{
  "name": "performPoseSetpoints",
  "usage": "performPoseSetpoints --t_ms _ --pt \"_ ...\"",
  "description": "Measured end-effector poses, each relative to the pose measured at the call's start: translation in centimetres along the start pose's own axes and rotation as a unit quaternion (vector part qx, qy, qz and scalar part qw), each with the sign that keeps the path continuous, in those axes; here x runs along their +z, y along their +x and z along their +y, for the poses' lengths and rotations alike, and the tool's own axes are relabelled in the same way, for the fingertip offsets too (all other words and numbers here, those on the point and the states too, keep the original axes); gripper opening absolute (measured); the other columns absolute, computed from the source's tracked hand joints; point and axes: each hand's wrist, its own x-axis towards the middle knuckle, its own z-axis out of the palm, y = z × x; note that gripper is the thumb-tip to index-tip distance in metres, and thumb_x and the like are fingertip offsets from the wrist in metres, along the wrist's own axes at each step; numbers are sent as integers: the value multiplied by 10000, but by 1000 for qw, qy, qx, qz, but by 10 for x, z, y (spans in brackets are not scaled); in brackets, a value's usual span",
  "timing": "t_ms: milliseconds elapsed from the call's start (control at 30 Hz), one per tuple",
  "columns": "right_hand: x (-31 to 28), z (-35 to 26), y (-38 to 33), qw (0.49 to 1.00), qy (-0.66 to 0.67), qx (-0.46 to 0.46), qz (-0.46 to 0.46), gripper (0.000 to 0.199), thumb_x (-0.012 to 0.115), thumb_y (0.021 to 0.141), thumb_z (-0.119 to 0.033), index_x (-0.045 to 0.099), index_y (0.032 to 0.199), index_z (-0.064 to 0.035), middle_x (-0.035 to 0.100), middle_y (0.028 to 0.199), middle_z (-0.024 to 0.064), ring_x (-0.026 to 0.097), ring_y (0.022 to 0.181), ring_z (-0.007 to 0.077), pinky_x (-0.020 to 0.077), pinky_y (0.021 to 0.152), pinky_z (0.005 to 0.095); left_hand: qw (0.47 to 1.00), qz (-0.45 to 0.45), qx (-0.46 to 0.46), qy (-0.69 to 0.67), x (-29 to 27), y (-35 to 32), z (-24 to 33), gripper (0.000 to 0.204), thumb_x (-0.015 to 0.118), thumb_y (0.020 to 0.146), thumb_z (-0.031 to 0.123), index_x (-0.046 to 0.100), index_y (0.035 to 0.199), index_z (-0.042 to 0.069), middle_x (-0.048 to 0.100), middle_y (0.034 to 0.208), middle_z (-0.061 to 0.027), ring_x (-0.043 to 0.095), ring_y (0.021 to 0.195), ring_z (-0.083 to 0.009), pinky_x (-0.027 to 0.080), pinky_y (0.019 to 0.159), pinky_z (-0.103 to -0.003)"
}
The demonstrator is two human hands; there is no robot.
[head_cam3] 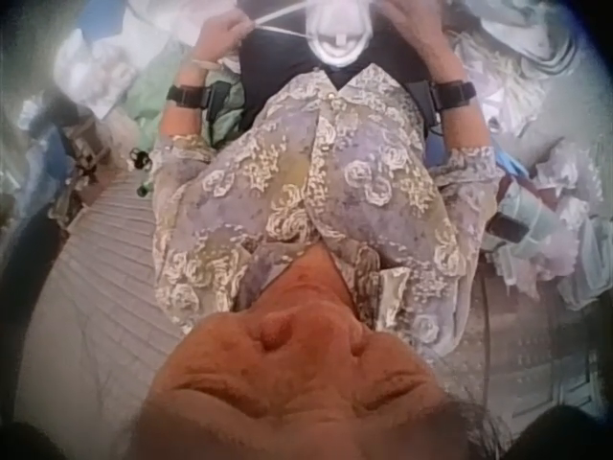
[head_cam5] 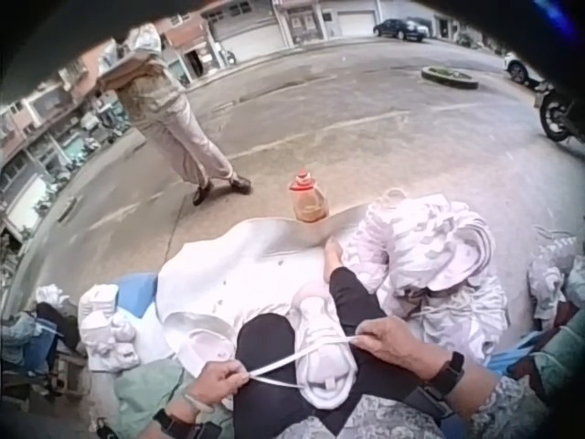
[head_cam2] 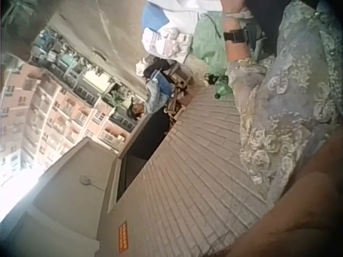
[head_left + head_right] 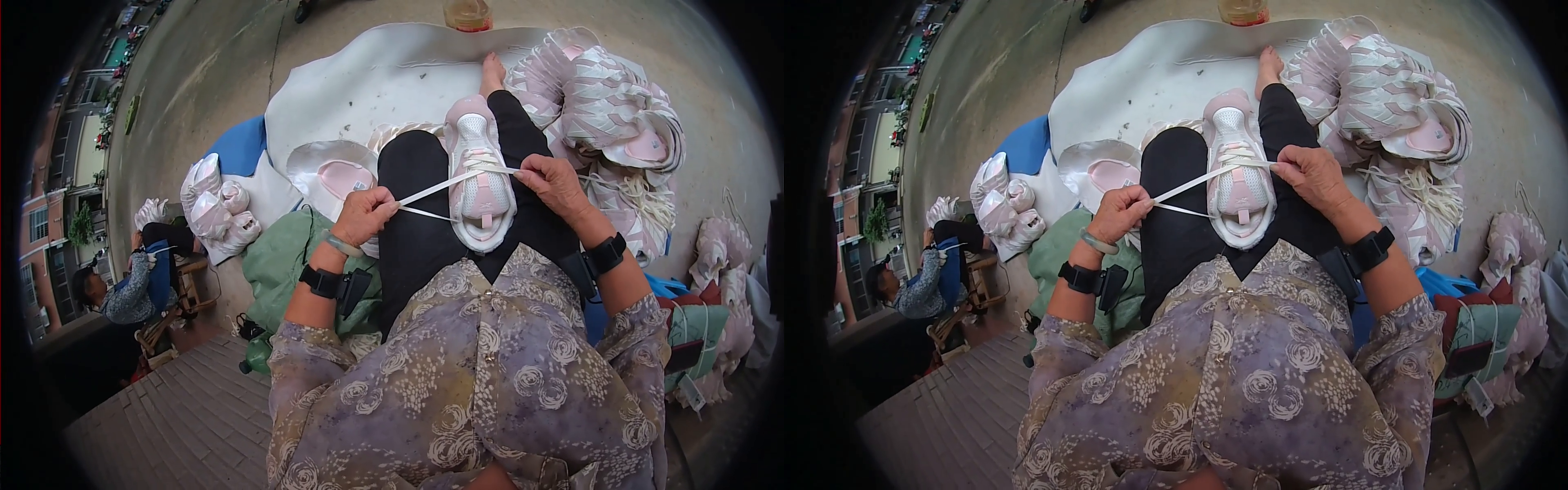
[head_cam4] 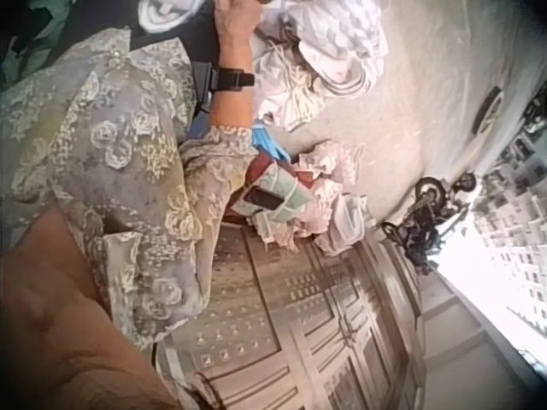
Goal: Lacing and preparing pink and white sneakers.
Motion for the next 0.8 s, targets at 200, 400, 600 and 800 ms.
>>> performPoseSetpoints --t_ms 200,400,600,800 --pt "-2 -16 5 981 -63 -159 95 104 586 730 -170 541 728 -76 511 617 88 531 578 258 409 505 336 998 -36 8 -41 -1 -10 16 166 549 799 153 522 676 45 473 582 32 438 495 -35 370 448 -183" --pt "-18 -43 19 877 -306 -359 94 120 523 679 -117 514 797 -98 441 641 26 496 586 172 390 499 291 996 -76 2 -49 -3 -9 22 167 536 828 190 518 717 66 473 619 43 432 533 -19 377 484 -155" --pt "-27 -5 -2 852 -348 -386 57 191 509 664 -110 530 851 -80 445 666 7 490 589 151 381 501 271 992 -92 -61 -66 -11 -4 9 193 524 827 185 513 680 60 483 558 28 437 439 -31 352 402 -161" --pt "-7 40 -49 924 -264 -246 127 218 566 697 -51 541 909 -96 459 629 48 501 519 216 390 439 322 986 -112 -106 -60 -13 0 -1 201 517 832 198 512 681 65 482 539 24 432 415 -34 344 387 -161"
